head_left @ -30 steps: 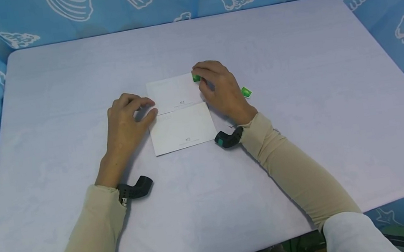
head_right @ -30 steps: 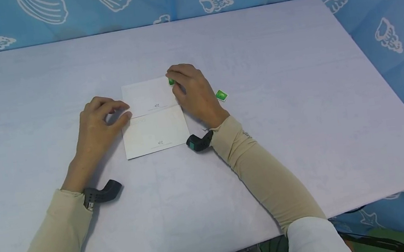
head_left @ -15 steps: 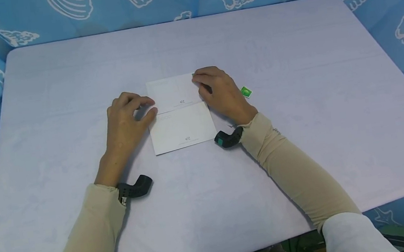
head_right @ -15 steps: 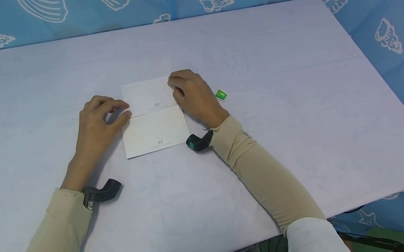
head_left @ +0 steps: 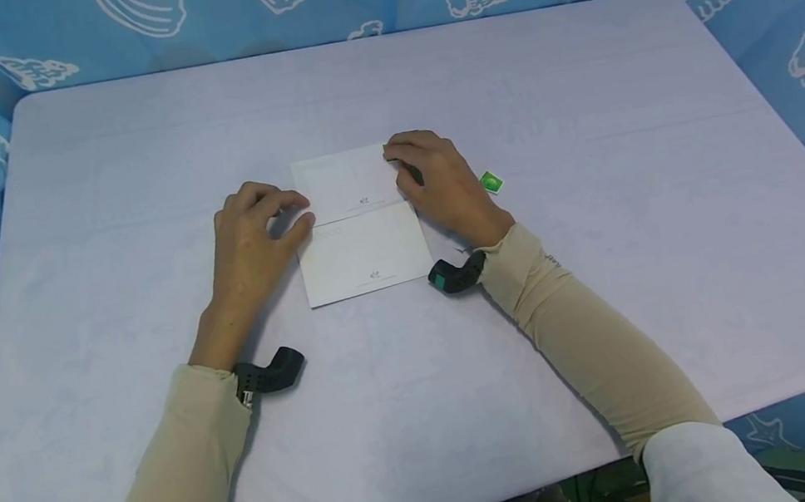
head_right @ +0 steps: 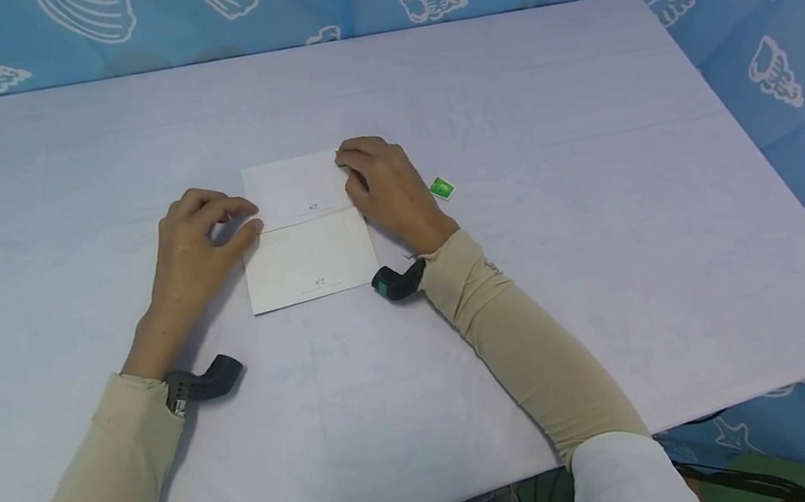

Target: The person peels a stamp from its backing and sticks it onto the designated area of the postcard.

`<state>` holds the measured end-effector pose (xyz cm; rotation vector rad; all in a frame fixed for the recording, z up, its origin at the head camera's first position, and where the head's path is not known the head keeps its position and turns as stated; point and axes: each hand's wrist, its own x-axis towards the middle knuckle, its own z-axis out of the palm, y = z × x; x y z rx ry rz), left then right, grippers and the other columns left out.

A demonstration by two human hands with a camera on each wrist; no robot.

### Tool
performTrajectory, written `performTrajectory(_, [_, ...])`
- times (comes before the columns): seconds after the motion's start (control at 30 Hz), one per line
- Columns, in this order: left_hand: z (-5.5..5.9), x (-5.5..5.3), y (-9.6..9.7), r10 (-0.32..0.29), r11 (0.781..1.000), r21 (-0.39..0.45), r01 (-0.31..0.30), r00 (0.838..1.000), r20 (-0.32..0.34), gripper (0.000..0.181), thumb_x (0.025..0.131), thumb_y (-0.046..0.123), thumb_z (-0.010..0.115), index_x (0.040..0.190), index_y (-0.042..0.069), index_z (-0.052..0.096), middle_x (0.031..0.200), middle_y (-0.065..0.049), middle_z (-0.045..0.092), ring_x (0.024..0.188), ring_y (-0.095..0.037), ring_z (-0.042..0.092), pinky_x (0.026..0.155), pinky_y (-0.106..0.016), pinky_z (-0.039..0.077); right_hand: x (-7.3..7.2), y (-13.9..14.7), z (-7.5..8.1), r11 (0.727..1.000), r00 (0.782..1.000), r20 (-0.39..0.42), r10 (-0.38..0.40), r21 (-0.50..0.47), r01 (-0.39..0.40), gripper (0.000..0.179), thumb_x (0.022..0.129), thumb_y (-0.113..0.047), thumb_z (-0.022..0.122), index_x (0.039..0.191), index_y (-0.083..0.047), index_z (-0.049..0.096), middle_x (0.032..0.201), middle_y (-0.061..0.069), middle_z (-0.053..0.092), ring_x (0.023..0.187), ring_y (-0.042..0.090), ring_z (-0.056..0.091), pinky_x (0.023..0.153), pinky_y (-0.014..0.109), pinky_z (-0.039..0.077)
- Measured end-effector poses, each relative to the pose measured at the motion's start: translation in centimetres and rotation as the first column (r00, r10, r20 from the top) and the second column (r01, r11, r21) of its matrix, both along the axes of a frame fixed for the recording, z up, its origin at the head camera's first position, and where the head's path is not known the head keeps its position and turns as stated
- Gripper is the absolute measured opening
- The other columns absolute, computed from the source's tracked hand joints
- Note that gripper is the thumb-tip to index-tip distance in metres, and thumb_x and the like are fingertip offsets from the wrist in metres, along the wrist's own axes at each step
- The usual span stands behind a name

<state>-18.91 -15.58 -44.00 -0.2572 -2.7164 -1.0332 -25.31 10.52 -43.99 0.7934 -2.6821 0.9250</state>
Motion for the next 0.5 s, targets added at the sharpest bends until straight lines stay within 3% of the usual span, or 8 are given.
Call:
performTrajectory(0.2, [0.0, -0.1, 0.2, 0.002, 1.000, 0.000, -0.002, 1.000, 0.016, 0.021, 0.092, 0.023, 0.075, 0.109, 0.011, 0.075, 0.113, -0.006, 0.060, 0.100, -0.028, 0.050, 0.098, -0.046, 0.032, 0.1, 0.2, 0.1, 0.999, 1.000, -0.022, -0.003, -0.043, 0.002, 0.024, 0.098, -0.002, 0.055, 0.116, 0.002, 0.071, 0.127, 0.012, 0.062, 0.124, 0.025, 0.053, 0.106, 0.032, 0.038])
performTrajectory(0.5, [0.0, 0.0, 0.0, -0.004, 1.000, 0.031, 0.003, 1.000, 0.014, 0.019, 0.094, 0.021, 0.072, 0.111, 0.011, 0.074, 0.110, -0.007, 0.061, 0.099, -0.028, 0.050, 0.099, -0.046, 0.032, 1.3, 0.5, 0.3, 0.993, 0.997, -0.066, -0.042, -0.114, 0.035, 0.021, 0.095, 0.001, 0.057, 0.108, 0.002, 0.073, 0.120, 0.011, 0.065, 0.119, 0.023, 0.055, 0.105, 0.036, 0.038])
